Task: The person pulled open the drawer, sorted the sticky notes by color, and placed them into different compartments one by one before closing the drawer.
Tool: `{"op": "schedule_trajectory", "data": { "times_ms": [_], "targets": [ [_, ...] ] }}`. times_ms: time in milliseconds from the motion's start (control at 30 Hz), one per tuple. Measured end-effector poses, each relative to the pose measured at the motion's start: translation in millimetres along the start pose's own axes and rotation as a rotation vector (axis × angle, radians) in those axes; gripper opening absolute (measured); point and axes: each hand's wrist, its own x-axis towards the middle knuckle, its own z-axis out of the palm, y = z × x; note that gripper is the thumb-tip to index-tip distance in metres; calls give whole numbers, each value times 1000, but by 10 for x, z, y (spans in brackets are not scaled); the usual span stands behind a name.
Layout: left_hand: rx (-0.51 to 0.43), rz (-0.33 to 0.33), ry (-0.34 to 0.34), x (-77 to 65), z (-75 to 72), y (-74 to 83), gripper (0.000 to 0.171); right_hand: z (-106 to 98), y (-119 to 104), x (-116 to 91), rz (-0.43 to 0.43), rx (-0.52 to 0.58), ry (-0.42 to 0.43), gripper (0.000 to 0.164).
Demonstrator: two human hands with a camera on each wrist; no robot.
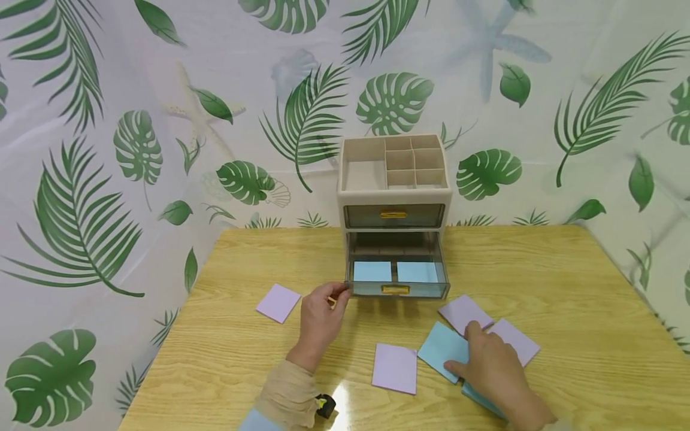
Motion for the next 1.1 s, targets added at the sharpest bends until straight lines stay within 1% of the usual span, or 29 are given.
{"op": "schedule_trajectory", "data": {
  "times_ms": [100, 167, 233, 300, 367, 500, 667, 767, 867, 967, 1100],
  "targets": [
    [-2, 1, -2, -4, 3, 0, 4, -13, -35, -17, 9, 42, -13, 48],
    [-8, 4, 3, -1, 4, 1, 4, -34, -58, -25, 3, 105, -31, 40],
    [-12, 1, 6, -2, 2, 3, 5, -69, -87, -35, -23, 170, -32, 33],
    [-13, -3, 9, -9, 2, 3, 5, -117, -113, -47, -64, 226, -12, 30],
    [-17, -12, 11, -15, 4, 3, 5, -181, -139, -68, -101, 261, 15, 31],
    [-23, -20, 4, -20, 5, 7, 4, -340, -185, -115, -164, 298, 72, 40],
    [-27, -18, -3, -14, 0, 0, 4, -565, -228, -126, -229, 325, 122, 40],
    [-28, -19, -7, -12, -9, -8, 5, -694, -239, -100, -243, 332, 152, 37],
    [-38, -25, -15, -15, -11, -12, 5, -806, -243, -54, -258, 324, 215, 34],
    [-45, -30, -23, -18, -12, -12, 5, -897, -254, 1, -268, 314, 310, 33],
    [-49, -25, -31, -17, -12, 0, 4, -995, -309, 92, -300, 344, 430, 36]
  ]
}}
